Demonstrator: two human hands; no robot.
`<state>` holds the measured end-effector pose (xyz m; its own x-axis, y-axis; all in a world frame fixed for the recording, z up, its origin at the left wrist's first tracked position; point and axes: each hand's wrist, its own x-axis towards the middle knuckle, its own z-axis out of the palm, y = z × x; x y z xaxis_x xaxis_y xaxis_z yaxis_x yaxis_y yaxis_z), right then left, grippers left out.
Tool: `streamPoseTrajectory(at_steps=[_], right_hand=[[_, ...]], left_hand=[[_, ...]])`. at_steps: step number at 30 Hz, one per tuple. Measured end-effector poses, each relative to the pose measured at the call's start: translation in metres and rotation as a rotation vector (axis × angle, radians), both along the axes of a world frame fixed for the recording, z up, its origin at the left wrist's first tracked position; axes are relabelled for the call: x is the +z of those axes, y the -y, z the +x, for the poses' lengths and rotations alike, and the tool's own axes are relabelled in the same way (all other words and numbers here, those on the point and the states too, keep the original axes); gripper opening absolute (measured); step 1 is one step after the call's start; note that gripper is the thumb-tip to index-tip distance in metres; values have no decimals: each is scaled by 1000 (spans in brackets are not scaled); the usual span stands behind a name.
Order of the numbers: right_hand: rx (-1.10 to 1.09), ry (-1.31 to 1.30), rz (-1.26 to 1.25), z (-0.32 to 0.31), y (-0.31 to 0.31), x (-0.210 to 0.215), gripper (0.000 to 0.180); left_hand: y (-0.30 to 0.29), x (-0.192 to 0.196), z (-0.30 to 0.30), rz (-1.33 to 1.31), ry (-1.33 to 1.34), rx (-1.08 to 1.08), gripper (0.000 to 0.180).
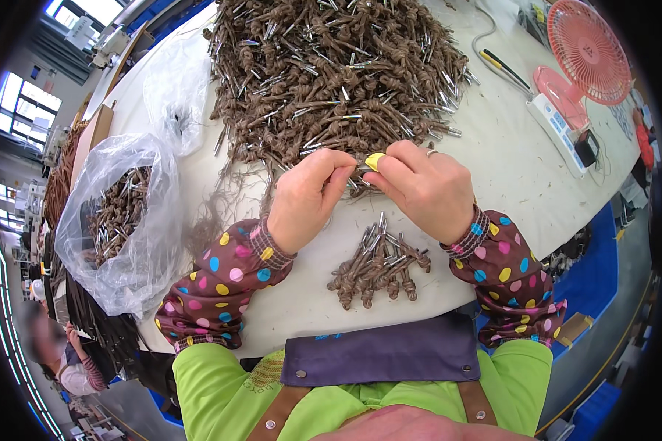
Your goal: Assembling small leather tassels and metal pin components at a workstation.
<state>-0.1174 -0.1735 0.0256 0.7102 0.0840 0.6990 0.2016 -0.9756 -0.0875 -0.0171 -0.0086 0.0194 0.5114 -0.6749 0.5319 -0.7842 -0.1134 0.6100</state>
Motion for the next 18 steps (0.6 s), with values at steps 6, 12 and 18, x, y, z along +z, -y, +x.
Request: streamPoseTrajectory(at_steps=[6,12,18], right_hand=[[23,-14,6,0,3,0,18],[208,-233,880,6,10,-2,36],[186,-469,994,9,5,-10,28]], left_hand=[[-1,-4,-1,-30,-83,-20,7],[-3,-6,4,-85,-514,-50,7],[-2,-5,10,-219,-895,-161,10]])
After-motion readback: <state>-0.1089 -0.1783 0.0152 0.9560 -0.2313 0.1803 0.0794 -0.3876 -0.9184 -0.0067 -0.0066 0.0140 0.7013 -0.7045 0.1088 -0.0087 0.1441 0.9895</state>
